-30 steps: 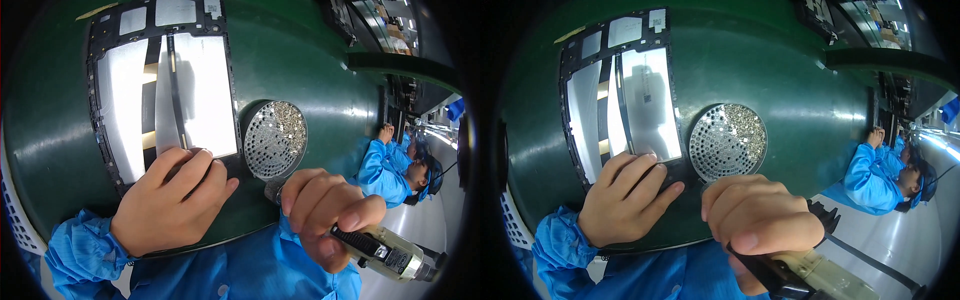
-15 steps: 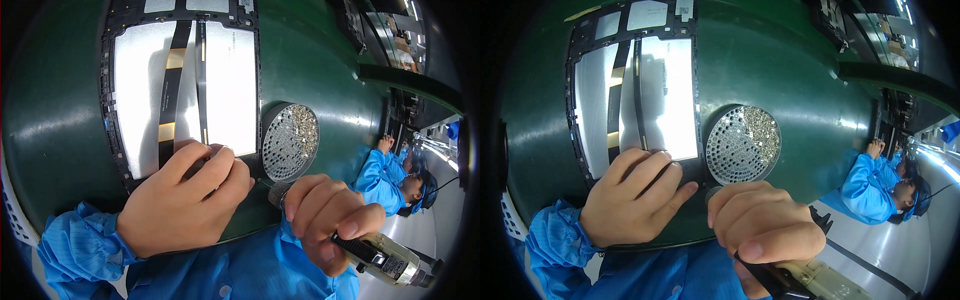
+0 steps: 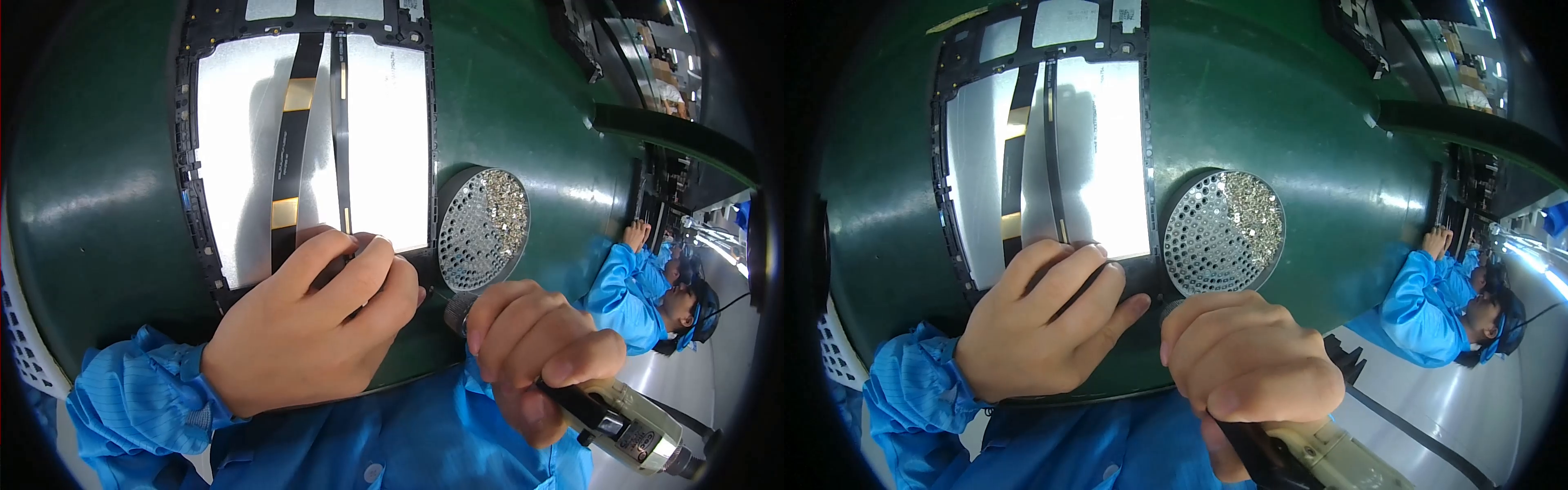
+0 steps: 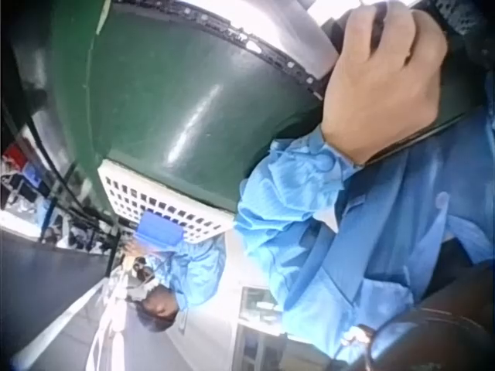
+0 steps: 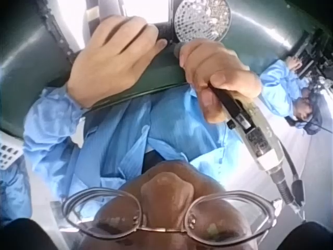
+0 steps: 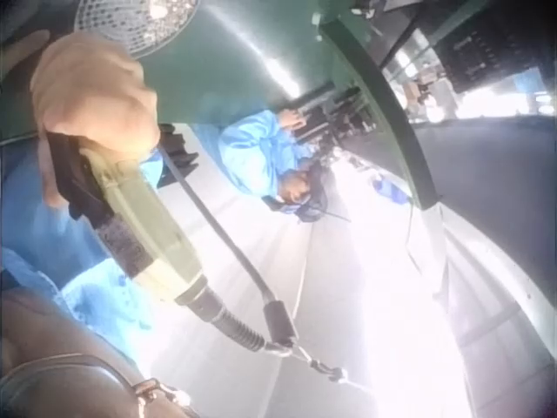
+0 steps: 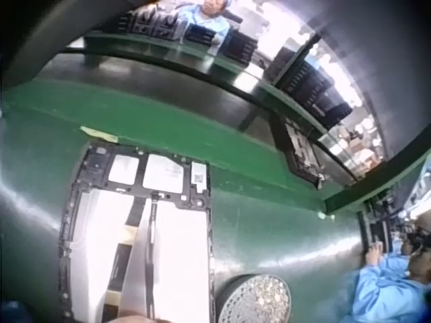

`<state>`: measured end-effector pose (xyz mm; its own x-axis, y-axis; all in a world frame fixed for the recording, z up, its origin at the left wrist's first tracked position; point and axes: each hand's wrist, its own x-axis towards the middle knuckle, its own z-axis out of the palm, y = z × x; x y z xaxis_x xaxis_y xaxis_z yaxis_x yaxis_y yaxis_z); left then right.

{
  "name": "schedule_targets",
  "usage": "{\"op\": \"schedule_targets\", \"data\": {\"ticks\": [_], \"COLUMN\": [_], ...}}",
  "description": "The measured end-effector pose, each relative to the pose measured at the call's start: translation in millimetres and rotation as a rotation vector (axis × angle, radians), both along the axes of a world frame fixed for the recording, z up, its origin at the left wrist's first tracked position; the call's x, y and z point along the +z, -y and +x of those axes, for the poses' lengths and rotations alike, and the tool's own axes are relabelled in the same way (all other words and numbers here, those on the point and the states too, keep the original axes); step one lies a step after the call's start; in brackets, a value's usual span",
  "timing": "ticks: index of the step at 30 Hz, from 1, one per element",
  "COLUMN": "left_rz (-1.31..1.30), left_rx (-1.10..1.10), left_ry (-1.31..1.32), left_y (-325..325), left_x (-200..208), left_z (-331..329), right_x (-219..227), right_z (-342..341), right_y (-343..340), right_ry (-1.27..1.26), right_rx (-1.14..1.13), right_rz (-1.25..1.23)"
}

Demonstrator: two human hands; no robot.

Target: The person fastens screws from a screw tray into an electronic device frame using an electric screwdriver.

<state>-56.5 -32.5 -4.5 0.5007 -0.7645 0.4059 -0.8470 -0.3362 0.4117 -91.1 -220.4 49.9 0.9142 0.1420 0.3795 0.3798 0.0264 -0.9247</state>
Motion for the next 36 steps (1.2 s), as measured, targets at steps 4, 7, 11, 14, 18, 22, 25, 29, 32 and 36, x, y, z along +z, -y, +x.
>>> {"op": "schedule_targets", "data": {"ticks": [4, 7, 11, 14, 18, 22, 25, 29, 32, 36], "left_rz": [0.069, 0.104, 0.117, 0.13, 0.131, 0.121, 0.122, 0.122, 0.127, 0.133], "left_rx": [-0.044, -0.077, -0.083, -0.086, -0.092, -0.084, -0.081, -0.082, -0.082, -0.093], "left_ry": [0.028, -0.008, 0.009, 0.021, 0.025, 0.018, 0.012, 0.019, 0.015, 0.016], "left_y": [-5.6, -6.7, -6.4, -6.7, -6.3, -6.9, -5.5, -5.9, -6.6, -8.1], "left_x": [-2.4, 8.3, 7.5, 7.2, 5.7, 7.9, 6.7, 5.6, 7.5, 9.1], "left_z": [1.6, 4.4, 2.2, 2.3, 3.1, 3.9, 4.3, 3.8, 4.1, 5.0], "right_x": [-7.4, 1.9, -1.0, -12.1, -20.7, -21.1, -23.2, -25.5, -25.4, -24.7], "right_z": [-0.8, -1.8, -7.4, -1.8, 1.0, 4.6, 6.7, 7.3, 7.9, 7.3], "right_y": [2.8, 26.4, 37.0, 42.7, 47.1, 44.3, 46.6, 48.0, 46.9, 46.6], "right_ry": [0.02, 0.011, 0.001, 0.026, 0.015, 0.014, 0.015, 0.018, 0.029, 0.021], "right_rx": [0.017, 0.017, -0.26, -0.252, -0.26, -0.309, -0.298, -0.288, -0.286, -0.288], "right_rz": [-0.009, 0.098, 0.137, 0.169, 0.17, 0.18, 0.184, 0.179, 0.171, 0.176]}}
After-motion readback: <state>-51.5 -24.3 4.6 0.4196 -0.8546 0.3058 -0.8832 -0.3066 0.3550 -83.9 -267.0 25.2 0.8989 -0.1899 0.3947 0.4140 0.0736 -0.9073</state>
